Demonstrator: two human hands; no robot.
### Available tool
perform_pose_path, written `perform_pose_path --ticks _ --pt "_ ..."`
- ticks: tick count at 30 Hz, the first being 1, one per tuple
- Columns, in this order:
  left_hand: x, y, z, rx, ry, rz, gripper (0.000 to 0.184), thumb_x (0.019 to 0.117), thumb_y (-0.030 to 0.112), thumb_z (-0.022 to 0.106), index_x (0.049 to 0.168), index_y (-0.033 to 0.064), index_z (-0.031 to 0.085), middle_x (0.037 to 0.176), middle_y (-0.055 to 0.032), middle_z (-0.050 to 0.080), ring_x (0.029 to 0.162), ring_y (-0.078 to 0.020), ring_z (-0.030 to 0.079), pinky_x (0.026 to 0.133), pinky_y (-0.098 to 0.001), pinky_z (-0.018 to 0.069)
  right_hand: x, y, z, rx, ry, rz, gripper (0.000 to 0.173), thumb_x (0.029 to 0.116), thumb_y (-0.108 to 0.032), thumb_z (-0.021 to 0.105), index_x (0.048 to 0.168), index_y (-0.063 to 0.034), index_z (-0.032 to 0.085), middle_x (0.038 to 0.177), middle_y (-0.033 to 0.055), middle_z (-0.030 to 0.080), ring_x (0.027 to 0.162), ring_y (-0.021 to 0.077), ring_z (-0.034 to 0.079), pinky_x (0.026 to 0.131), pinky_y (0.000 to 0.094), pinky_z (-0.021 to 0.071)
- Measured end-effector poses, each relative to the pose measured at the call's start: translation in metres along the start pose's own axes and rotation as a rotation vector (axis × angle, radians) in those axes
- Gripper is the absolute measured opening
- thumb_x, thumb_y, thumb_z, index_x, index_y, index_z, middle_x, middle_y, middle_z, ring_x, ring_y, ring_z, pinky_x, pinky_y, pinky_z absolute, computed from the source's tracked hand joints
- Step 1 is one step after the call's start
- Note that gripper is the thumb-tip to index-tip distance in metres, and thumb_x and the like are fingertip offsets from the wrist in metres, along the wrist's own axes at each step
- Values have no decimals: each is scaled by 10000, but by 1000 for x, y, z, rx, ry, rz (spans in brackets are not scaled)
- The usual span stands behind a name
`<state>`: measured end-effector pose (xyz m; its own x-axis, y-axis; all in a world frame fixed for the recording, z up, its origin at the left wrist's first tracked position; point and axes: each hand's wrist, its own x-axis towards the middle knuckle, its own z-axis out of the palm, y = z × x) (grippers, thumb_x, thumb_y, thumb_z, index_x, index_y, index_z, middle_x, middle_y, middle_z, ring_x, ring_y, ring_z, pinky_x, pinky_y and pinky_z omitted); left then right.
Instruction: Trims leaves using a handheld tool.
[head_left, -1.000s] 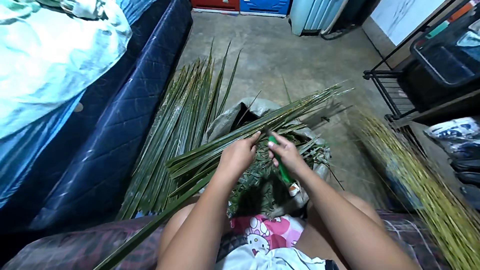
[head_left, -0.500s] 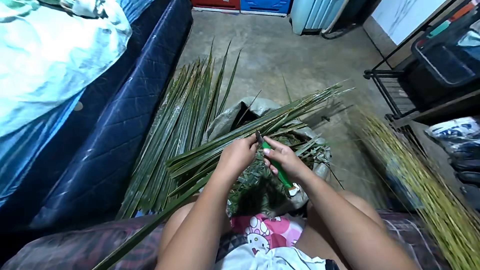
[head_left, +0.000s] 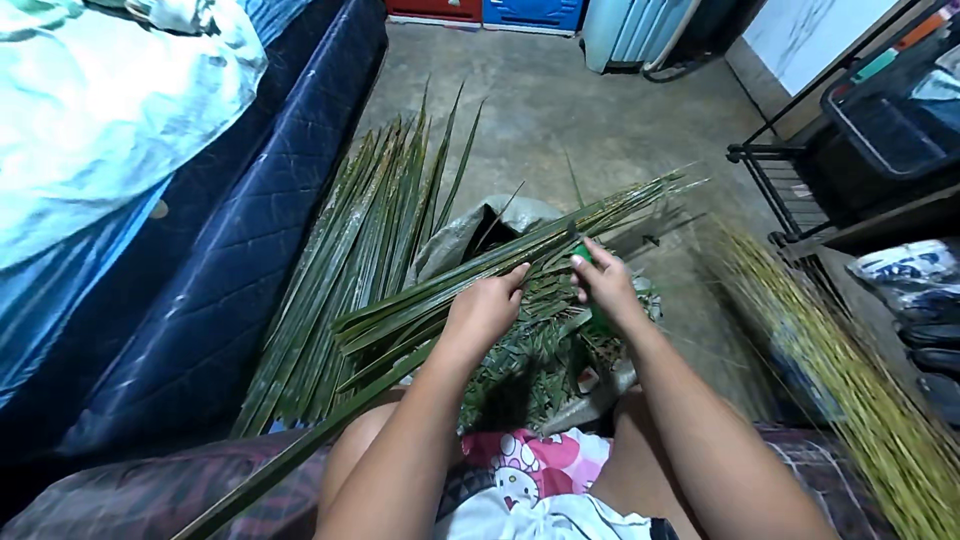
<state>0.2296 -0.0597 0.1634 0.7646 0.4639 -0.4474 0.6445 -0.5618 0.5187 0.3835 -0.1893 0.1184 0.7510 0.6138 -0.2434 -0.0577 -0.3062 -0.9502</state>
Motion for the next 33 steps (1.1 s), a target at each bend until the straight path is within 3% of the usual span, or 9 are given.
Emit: perform_pose_path --ticks 3,7,9,13,21,25,27,30,33 --pt "-2 0 0 34 -6 -16 469 1109 276 403 1573 342 429 1318 -123 680 1233 -338 632 1031 -597 456 6 0 -14 146 25 36 492 1117 -146 468 1592 -69 364 761 52 586 522 83 536 478 210 471" --pt "-1 3 -1 51 19 -33 477 1106 267 415 1577 344 421 1319 -134 677 1244 -345 624 1037 -595 450 -20 -9 -3 156 -323 132 554 1115 -122 414 1638 -94 235 775 25 584 525 71 525 476 204 462" --pt "-1 4 0 64 36 -36 483 1101 253 431 1574 350 424 1326 -128 675 1245 -342 625 1032 -595 455 -30 -8 8 172 -391 168 536 1112 -129 430 1628 -102 285 778 21 569 539 76 528 486 207 466" --pt "-3 5 2 81 59 -13 485 1097 236 453 1568 349 436 1317 -149 674 1225 -363 632 1014 -602 463 -25 -9 12 232 -293 161 502 1108 -128 470 1595 -77 357 774 25 571 540 72 529 490 199 467" --pt "-5 8 2 66 100 -1 497 1093 203 450 1576 319 428 1316 -152 675 1198 -391 642 994 -635 463 7 -7 -24 332 78 81 516 1122 -149 452 1619 -98 320 719 44 548 512 84 520 478 203 462" --pt "-1 2 1 11 81 22 463 1116 255 408 1577 293 431 1320 -150 670 1165 -377 655 997 -626 467 -18 -12 -12 196 -364 108 597 1110 -136 433 1657 -126 193 809 37 600 566 85 539 513 225 466" --pt "0 -3 2 -38 79 38 435 1123 321 397 1543 248 484 1230 -185 693 1073 -379 677 959 -618 483 -30 -10 4 158 -523 108 599 1097 -137 464 1649 -111 231 876 50 610 601 94 555 526 240 478" --pt "1 -11 2 -98 59 35 441 1125 367 376 1500 188 524 1102 -185 707 960 -345 690 901 -577 515 -32 -10 12 174 -500 82 559 1097 -135 478 1620 -66 294 895 54 610 601 84 553 537 231 490" --pt "1 -15 1 -122 51 39 434 1122 383 380 1479 202 547 1027 -142 709 876 -290 678 844 -531 524 -21 -13 2 200 -405 84 525 1099 -132 489 1598 -55 345 825 35 603 585 74 555 531 215 488"
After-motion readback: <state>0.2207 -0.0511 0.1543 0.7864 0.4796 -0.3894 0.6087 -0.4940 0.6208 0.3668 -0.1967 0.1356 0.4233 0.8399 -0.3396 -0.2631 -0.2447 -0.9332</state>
